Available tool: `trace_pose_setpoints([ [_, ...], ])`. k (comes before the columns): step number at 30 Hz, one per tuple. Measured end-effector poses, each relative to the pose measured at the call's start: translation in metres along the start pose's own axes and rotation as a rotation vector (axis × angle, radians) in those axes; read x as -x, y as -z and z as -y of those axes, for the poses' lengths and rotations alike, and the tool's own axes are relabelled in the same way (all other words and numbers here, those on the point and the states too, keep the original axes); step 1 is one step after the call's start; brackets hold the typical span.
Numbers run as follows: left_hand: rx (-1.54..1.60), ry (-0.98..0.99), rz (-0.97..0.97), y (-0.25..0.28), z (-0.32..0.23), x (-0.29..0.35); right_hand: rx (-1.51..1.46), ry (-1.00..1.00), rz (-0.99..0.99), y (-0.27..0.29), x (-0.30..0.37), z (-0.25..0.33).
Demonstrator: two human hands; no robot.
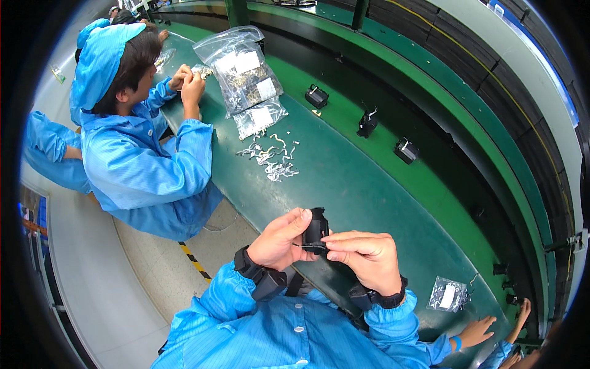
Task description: The person is assembling small mechanical or electronic components on a production line.
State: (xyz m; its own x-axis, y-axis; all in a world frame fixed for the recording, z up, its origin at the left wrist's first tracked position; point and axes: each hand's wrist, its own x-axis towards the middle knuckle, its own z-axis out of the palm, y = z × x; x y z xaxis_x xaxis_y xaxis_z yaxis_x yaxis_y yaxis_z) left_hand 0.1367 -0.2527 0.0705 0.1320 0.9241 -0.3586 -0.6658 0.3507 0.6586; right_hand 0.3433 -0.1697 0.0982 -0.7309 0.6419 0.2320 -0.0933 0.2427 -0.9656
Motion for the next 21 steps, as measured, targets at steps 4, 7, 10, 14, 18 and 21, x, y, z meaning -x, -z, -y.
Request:
trace_pose_setpoints([
  [4, 0.04, -0.123, -0.04, 0.002, 0.004, 0.0, 0.002, -0.066, -0.146, -0.016, -0.003, 0.001],
  [7, 0.21, -0.121, -0.015, -0.002, 0.006, 0.001, 0.273, 0.249, -0.279, -0.031, -0.01, -0.005],
  [10, 0.262, -0.069, 0.026, -0.002, 0.0, 0.005, 0.362, 0.299, -0.312, -0.032, -0.015, 0.001],
  [14, 0.365, 0.028, 0.143, -0.007, -0.001, 0.009, 0.418, 0.36, -0.369, -0.032, -0.015, 0.005],
  [18, 0.314, -0.191, 0.063, -0.002, 0.001, 0.005, 0.609, 0.295, -0.55, -0.027, -0.029, 0.027],
  [21, 0.117, -0.586, 0.018, -0.003, 0.0, 0.001, 0.21, 0.009, -0.346, -0.036, -0.012, 0.022],
])
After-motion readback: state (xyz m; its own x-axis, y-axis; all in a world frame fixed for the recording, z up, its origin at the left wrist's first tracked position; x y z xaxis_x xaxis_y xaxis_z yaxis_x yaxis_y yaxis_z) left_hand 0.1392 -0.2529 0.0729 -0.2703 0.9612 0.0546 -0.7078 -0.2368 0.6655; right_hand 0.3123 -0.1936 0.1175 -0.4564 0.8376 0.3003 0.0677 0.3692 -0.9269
